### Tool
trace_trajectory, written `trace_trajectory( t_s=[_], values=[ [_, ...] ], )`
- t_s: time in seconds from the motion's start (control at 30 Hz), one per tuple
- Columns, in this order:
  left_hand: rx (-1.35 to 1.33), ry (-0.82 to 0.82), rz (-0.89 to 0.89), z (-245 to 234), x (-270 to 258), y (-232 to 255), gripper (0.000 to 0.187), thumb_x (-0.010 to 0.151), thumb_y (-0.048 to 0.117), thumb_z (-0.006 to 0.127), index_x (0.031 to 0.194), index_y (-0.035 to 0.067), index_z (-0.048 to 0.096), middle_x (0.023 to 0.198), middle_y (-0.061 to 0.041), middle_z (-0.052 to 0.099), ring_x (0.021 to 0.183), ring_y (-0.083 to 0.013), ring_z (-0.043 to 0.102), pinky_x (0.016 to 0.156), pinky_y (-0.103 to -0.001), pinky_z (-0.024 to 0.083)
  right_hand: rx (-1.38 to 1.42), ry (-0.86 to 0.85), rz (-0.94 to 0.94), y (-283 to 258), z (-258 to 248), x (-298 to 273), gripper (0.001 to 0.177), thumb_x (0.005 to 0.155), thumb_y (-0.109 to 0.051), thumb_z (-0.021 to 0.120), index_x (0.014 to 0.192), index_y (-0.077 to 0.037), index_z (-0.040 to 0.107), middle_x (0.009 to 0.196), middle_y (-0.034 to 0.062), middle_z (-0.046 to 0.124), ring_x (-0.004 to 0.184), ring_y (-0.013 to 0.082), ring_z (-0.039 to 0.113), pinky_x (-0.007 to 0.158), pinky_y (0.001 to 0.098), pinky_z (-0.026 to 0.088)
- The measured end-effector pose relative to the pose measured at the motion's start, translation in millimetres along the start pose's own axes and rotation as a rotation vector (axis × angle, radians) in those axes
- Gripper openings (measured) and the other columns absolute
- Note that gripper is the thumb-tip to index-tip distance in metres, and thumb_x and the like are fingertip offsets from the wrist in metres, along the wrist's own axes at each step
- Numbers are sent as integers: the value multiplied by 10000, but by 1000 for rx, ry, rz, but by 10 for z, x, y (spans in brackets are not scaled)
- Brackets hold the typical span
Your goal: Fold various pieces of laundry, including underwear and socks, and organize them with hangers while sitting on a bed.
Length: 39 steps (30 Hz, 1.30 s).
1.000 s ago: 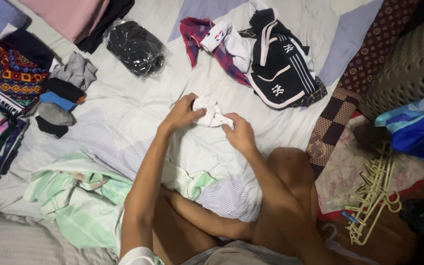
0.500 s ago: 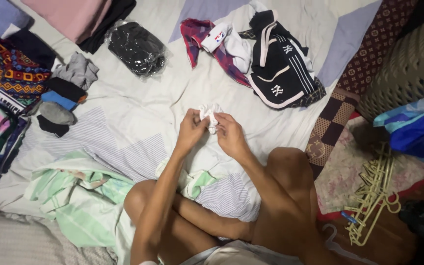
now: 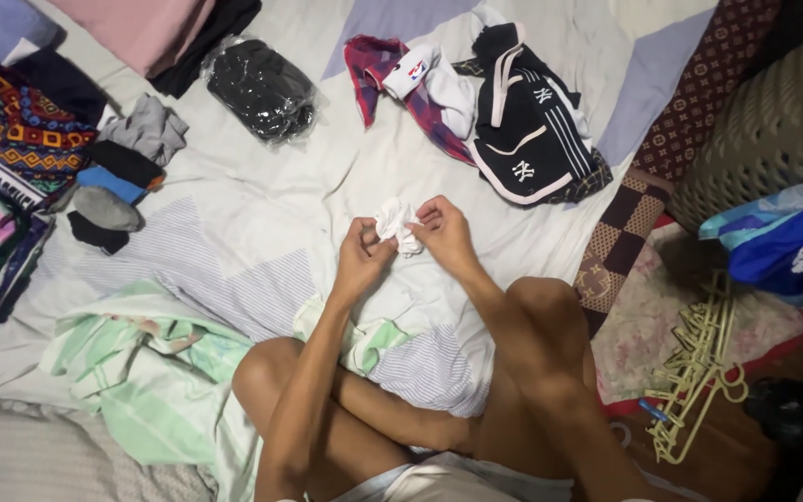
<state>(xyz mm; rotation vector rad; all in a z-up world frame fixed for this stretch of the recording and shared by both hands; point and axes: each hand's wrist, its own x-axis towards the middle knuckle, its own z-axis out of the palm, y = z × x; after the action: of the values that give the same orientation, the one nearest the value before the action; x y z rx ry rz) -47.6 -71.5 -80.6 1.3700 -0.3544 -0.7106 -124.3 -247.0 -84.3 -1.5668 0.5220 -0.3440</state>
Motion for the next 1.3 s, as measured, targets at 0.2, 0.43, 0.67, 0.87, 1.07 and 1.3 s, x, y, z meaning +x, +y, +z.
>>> trace_trajectory(
  t_s=[0.2,0.43,0.67,0.87,1.07,1.3],
  values=[
    [45,118,-53,111,-104,105,420,900,11,763,1163,15,437,972,-75,691,733,-60,590,600,-206,476,-294,30,-168,-532,176,-250,383,788,26,817,1132,38,649,1058,103,573,809,136,635,707,249,575],
    [-127,129,0,72,-48,-132,276,969,-14,630,1168,12,440,1011,-95,705,723,-48,611,569,-195,438,-120,-157,127,-477,18,-82,595,688,-17,869,1212,-34,586,953,38,547,782,115,606,671,254,549],
    [-227,3,70,97,-88,-136,237,1006,-27,523,1221,7,430,1105,-106,700,906,-72,650,762,-205,522,-535,-252,-108,-775,-46,-67,514,684,-102,918,1114,0,656,994,115,647,893,229,622,780,329,523],
    [-254,-72,58,180,-183,66,307,1056,28,499,1332,-5,368,1200,-115,679,1024,-120,647,866,-255,538,-525,-337,47,-1234,10,-268,476,828,-137,796,1269,-51,637,1079,122,738,992,225,722,861,309,541],
    [-992,-224,-357,71,-141,59,464,1041,215,481,1405,-71,457,1316,-155,646,1207,-218,640,1053,-360,517,150,-479,163,-929,-147,-402,552,853,20,779,1350,-10,541,1193,81,666,1095,155,645,950,300,542],
    [-751,-573,-149,41,-345,341,249,1014,138,643,1232,38,578,1158,-44,638,1113,-132,618,985,-295,504,532,-436,271,-1017,-216,-740,516,847,68,728,1309,-42,528,1132,86,675,1038,156,672,910,314,568]
  ],
)
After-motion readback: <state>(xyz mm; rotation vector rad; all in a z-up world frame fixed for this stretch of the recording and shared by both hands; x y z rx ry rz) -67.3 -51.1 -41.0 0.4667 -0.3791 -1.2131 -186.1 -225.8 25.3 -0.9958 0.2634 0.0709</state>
